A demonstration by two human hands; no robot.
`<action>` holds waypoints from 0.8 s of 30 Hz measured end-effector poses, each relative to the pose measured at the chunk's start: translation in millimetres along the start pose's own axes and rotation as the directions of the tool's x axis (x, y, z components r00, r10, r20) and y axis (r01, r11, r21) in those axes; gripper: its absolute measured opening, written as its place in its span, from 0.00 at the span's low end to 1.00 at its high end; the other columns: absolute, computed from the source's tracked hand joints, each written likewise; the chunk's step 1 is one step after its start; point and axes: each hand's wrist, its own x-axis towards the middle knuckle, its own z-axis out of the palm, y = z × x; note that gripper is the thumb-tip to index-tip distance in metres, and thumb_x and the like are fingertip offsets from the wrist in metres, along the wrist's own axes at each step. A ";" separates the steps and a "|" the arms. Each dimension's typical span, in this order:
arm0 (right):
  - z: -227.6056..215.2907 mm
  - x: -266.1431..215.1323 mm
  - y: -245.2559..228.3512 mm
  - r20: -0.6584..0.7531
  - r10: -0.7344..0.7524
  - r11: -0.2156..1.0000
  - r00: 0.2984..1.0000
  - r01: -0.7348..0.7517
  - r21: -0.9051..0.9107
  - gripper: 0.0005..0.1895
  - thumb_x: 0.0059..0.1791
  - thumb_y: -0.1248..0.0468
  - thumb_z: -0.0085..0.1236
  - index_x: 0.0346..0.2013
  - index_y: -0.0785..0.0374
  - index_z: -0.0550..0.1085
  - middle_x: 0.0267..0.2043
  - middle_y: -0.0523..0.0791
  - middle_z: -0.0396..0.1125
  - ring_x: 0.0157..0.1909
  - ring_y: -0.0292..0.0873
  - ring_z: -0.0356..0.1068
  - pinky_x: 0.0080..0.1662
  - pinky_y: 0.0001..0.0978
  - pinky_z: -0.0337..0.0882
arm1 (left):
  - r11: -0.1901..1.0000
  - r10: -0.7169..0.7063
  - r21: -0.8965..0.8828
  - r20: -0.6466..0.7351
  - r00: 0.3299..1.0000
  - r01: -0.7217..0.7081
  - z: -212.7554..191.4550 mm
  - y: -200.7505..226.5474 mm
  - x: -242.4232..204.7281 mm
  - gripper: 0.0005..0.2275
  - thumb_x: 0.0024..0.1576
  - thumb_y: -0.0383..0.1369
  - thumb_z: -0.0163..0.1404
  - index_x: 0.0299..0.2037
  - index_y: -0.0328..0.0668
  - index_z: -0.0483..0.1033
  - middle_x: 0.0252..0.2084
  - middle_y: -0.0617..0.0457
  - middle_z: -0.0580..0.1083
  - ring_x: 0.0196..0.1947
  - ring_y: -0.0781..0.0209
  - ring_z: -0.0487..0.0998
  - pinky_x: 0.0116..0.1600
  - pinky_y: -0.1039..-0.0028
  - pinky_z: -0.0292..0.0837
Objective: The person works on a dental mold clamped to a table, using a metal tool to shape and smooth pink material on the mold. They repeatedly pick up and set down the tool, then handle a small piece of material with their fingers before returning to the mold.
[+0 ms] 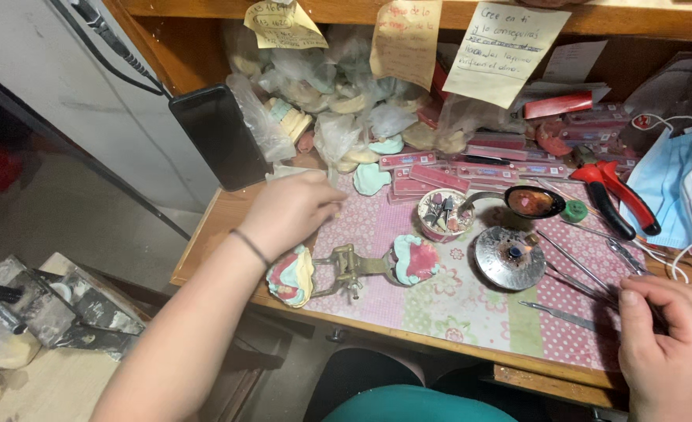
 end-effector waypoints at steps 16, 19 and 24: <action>-0.3 3.7 -8.2 -0.014 -0.008 1.000 1.000 0.008 -0.018 0.04 0.64 0.74 0.62 0.45 0.72 0.80 0.51 0.54 0.76 0.58 0.54 0.73 0.68 0.45 0.66 | 0.935 0.096 0.335 0.068 0.993 -0.114 56.4 -16.6 39.7 0.04 0.51 0.29 0.52 0.25 0.48 0.78 0.31 0.52 0.74 0.28 0.37 0.78 0.26 0.47 0.68; -1.5 1.2 -8.0 -0.042 -0.034 0.999 0.999 0.034 -0.001 0.05 0.64 0.76 0.63 0.44 0.74 0.80 0.49 0.55 0.76 0.56 0.55 0.74 0.67 0.46 0.68 | 0.928 0.083 0.353 0.111 0.990 -0.117 39.7 -2.1 35.0 0.03 0.52 0.28 0.52 0.27 0.44 0.76 0.31 0.49 0.72 0.27 0.36 0.77 0.25 0.47 0.68; -2.8 -7.3 -44.1 -0.176 -0.059 0.973 0.983 0.096 0.209 0.10 0.59 0.77 0.54 0.33 0.77 0.74 0.38 0.58 0.72 0.40 0.54 0.68 0.52 0.44 0.67 | 0.998 -0.062 0.023 -0.026 0.998 0.063 -22.7 63.9 5.0 0.13 0.66 0.43 0.48 0.34 0.48 0.79 0.38 0.57 0.76 0.35 0.65 0.80 0.38 0.73 0.85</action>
